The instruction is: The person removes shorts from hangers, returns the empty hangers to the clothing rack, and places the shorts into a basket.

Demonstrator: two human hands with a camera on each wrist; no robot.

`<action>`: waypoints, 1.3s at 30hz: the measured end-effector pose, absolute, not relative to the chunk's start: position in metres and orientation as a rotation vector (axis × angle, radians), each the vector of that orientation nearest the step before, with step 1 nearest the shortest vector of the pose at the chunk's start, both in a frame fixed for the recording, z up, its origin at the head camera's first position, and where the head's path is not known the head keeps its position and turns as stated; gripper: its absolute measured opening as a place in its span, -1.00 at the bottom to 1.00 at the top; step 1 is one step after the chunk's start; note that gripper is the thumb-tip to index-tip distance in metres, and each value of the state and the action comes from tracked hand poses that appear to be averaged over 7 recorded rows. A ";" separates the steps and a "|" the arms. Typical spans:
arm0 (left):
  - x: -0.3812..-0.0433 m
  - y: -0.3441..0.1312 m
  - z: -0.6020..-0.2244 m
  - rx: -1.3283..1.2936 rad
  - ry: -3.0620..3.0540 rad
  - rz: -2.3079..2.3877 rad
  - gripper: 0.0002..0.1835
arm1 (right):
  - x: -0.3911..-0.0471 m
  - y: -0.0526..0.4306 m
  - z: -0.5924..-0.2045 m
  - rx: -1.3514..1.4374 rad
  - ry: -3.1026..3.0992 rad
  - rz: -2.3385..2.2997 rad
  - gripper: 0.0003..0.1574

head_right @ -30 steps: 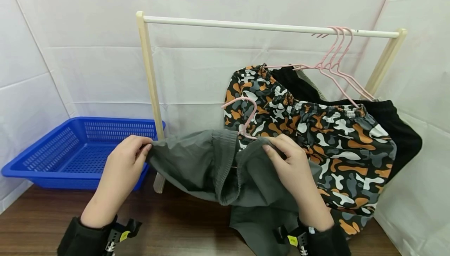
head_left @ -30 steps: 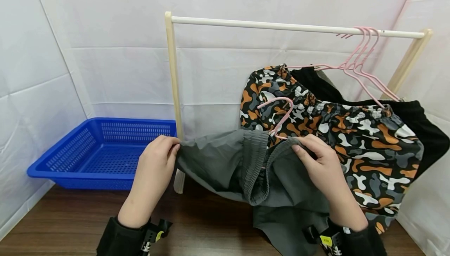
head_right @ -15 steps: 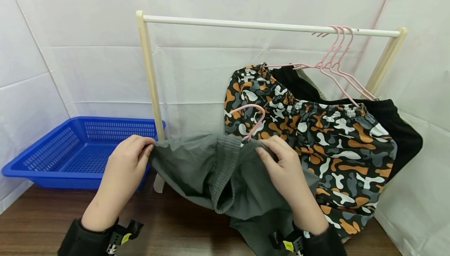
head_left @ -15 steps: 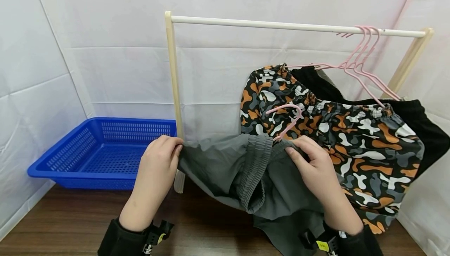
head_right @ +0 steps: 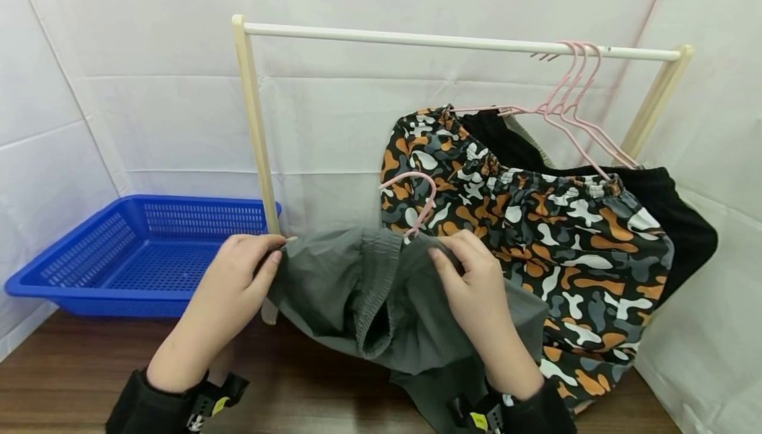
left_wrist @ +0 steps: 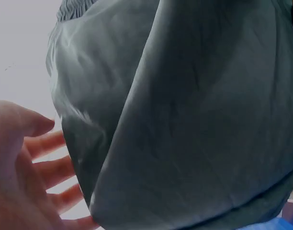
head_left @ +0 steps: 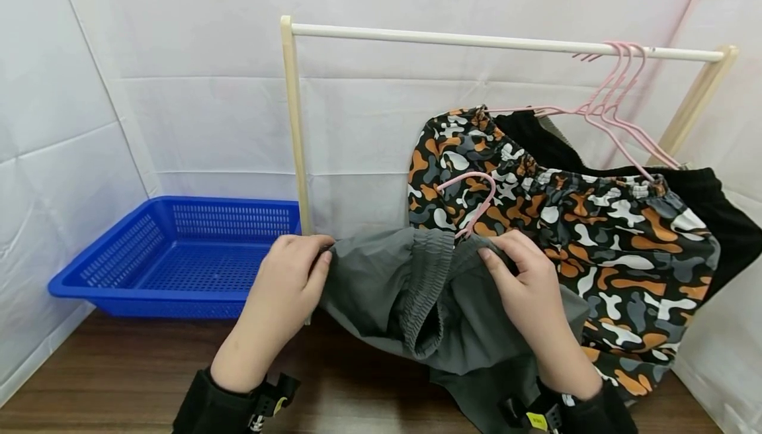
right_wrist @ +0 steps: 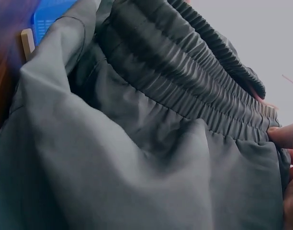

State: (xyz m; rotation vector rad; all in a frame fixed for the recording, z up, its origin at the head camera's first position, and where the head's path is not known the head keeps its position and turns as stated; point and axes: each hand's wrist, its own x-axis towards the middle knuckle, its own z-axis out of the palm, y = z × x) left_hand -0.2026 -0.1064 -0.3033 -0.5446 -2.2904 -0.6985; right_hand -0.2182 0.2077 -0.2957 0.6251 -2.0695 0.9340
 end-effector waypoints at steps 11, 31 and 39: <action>-0.193 -0.076 -0.305 -0.638 -2.532 -0.652 -0.57 | -0.215 0.192 -0.302 0.784 -2.039 0.870 -0.79; -0.194 -0.072 -0.310 -0.674 -2.431 -0.550 -0.64 | -0.213 0.186 -0.306 0.772 -2.079 0.884 -0.83; -0.195 -0.081 -0.310 -0.636 -2.406 -0.529 -0.66 | -0.214 0.195 -0.299 0.727 -2.052 0.922 -0.80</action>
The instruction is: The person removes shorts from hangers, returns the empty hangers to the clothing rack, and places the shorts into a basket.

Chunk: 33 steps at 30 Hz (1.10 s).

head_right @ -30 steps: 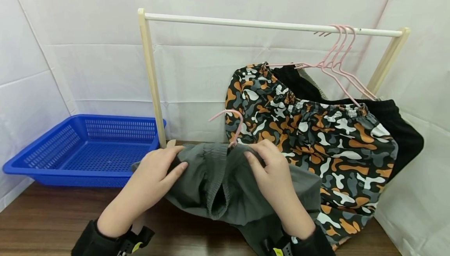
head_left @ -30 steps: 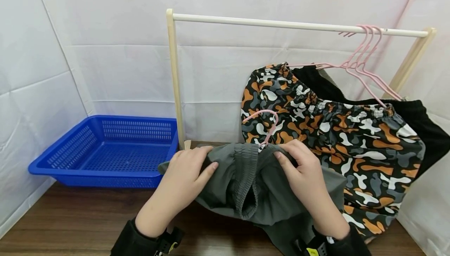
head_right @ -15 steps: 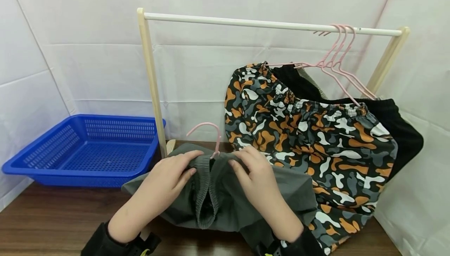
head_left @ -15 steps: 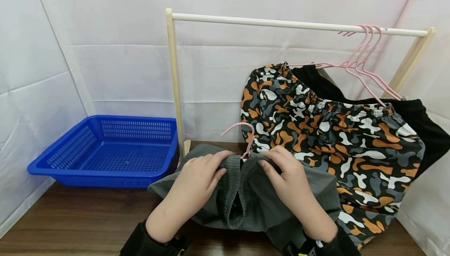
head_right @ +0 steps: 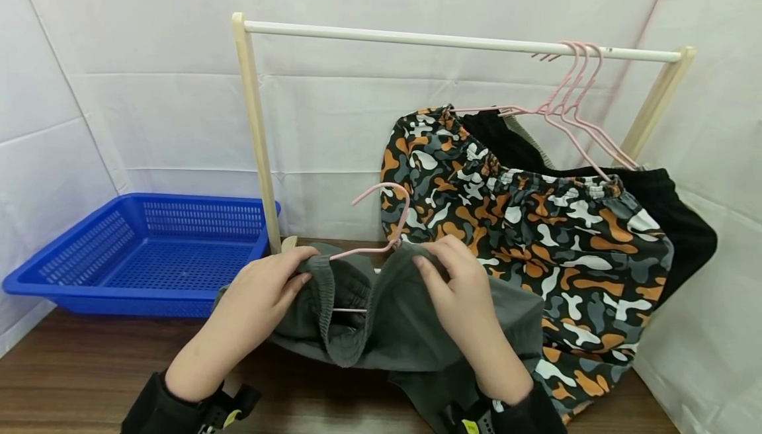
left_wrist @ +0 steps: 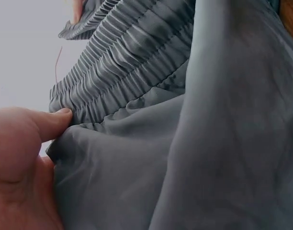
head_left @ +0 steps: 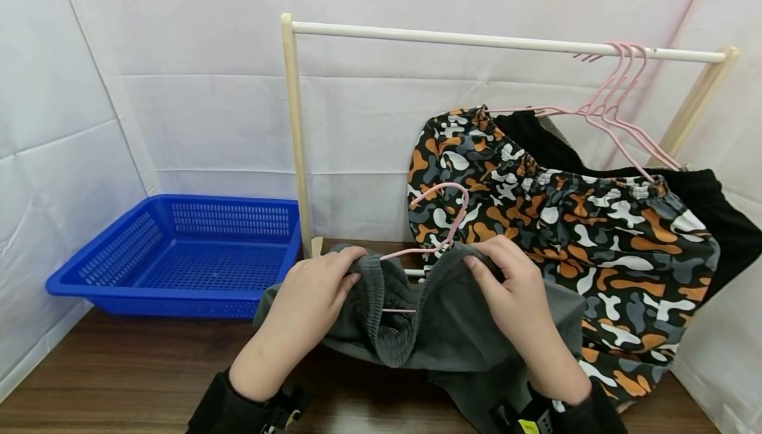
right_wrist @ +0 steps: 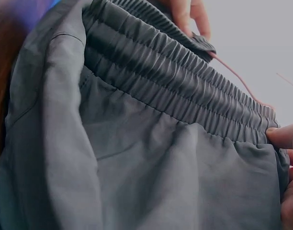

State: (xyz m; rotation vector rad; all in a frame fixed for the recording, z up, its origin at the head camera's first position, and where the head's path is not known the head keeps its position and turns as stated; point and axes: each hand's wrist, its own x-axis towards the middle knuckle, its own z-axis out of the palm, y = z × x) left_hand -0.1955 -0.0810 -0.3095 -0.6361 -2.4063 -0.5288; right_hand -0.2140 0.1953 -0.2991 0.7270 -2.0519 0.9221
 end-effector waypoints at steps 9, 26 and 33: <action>-0.195 -0.090 -0.306 -0.627 -2.440 -0.558 -0.65 | -0.215 0.203 -0.295 0.679 -2.039 0.902 -0.84; -0.192 -0.089 -0.303 -0.522 -2.552 -0.584 -0.50 | -0.204 0.194 -0.292 0.659 -2.033 0.949 -0.86; -0.192 -0.087 -0.305 -0.479 -2.539 -0.556 -0.45 | -0.201 0.191 -0.292 0.651 -2.056 0.988 -0.86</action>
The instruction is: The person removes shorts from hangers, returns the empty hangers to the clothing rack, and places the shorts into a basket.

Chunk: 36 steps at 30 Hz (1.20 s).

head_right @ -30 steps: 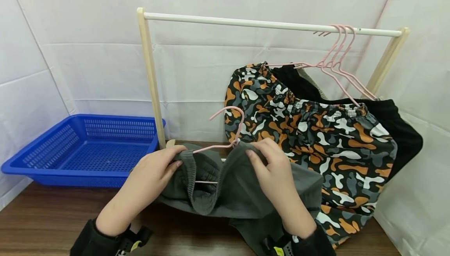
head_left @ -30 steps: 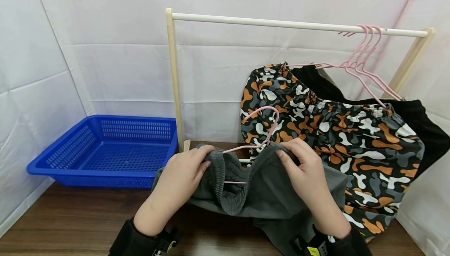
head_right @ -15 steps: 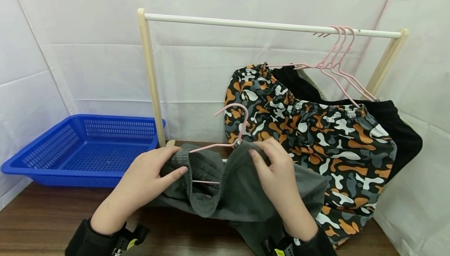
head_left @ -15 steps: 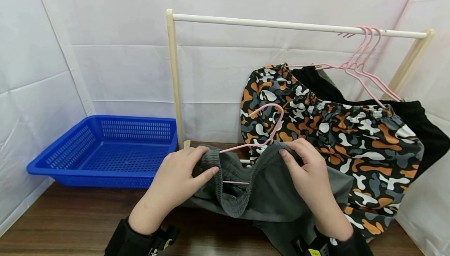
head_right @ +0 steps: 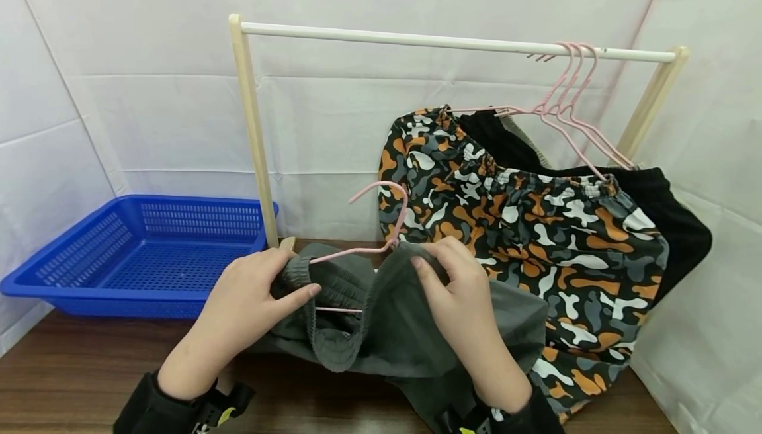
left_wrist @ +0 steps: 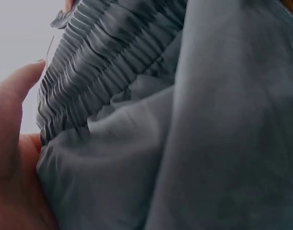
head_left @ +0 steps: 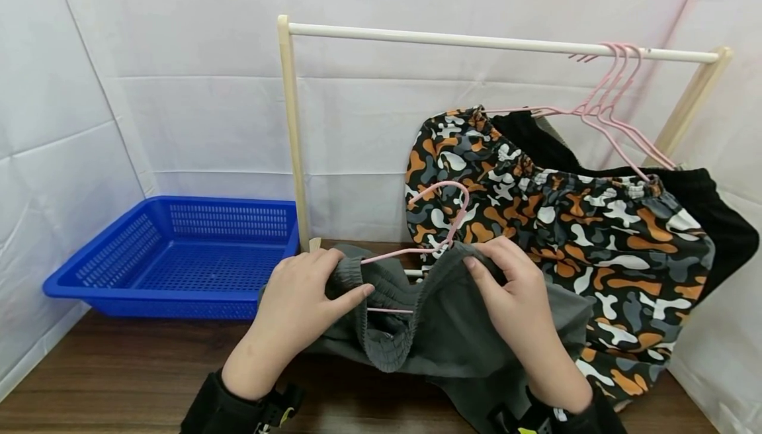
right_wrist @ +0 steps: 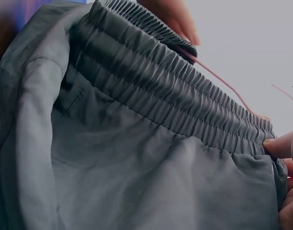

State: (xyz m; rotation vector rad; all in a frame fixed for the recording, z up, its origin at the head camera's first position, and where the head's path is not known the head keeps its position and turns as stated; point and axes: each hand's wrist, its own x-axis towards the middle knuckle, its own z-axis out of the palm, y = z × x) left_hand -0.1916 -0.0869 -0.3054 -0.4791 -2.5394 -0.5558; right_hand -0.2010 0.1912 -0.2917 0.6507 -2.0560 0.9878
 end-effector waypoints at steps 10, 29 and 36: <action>-0.198 -0.096 -0.305 -0.494 -2.427 -0.624 -0.63 | -0.202 0.194 -0.288 0.654 -2.016 0.982 -0.84; -0.195 -0.115 -0.296 -0.477 -2.470 -0.784 -0.63 | -0.204 0.210 -0.282 0.475 -2.047 0.998 -0.89; -0.194 -0.123 -0.291 -0.416 -2.504 -0.829 -0.60 | -0.203 0.214 -0.279 0.456 -2.030 0.985 -0.86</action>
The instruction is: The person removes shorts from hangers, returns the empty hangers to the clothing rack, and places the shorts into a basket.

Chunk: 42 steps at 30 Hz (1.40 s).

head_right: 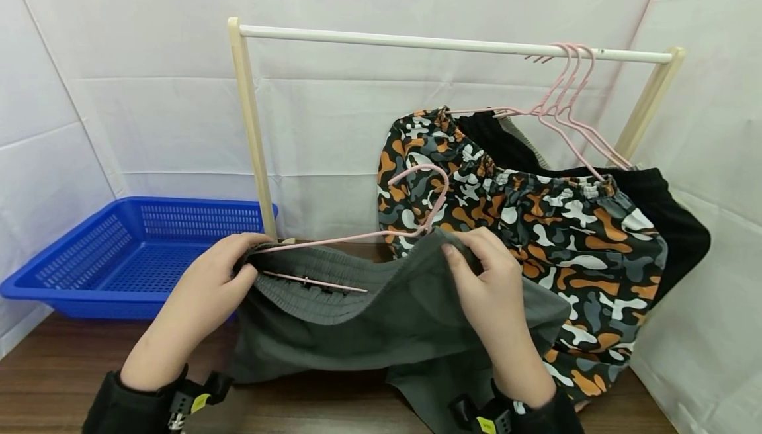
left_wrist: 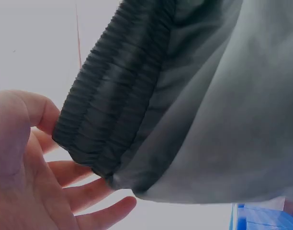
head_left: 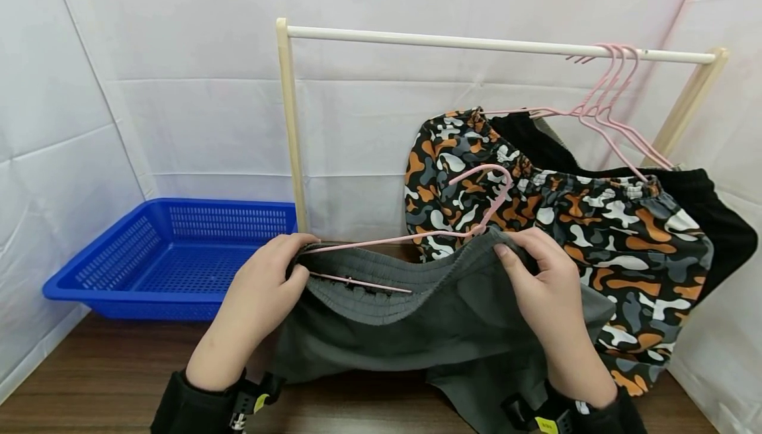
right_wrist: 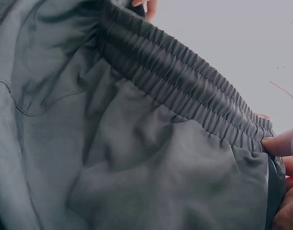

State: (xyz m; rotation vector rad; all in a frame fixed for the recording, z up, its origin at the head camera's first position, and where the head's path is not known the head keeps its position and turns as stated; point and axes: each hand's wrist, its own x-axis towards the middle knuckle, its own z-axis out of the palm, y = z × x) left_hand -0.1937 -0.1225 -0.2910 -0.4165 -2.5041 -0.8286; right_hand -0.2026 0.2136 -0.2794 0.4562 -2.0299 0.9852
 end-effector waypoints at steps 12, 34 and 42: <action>-0.196 -0.131 -0.290 -0.273 -2.501 -0.819 -0.60 | -0.202 0.224 -0.275 0.356 -1.987 1.097 -0.85; -0.192 -0.130 -0.289 -0.269 -2.306 -0.992 -0.67 | -0.206 0.223 -0.276 0.312 -2.004 1.144 -0.83; -0.189 -0.127 -0.289 -0.329 -2.223 -0.972 -0.69 | -0.207 0.221 -0.278 0.350 -2.031 1.119 -0.85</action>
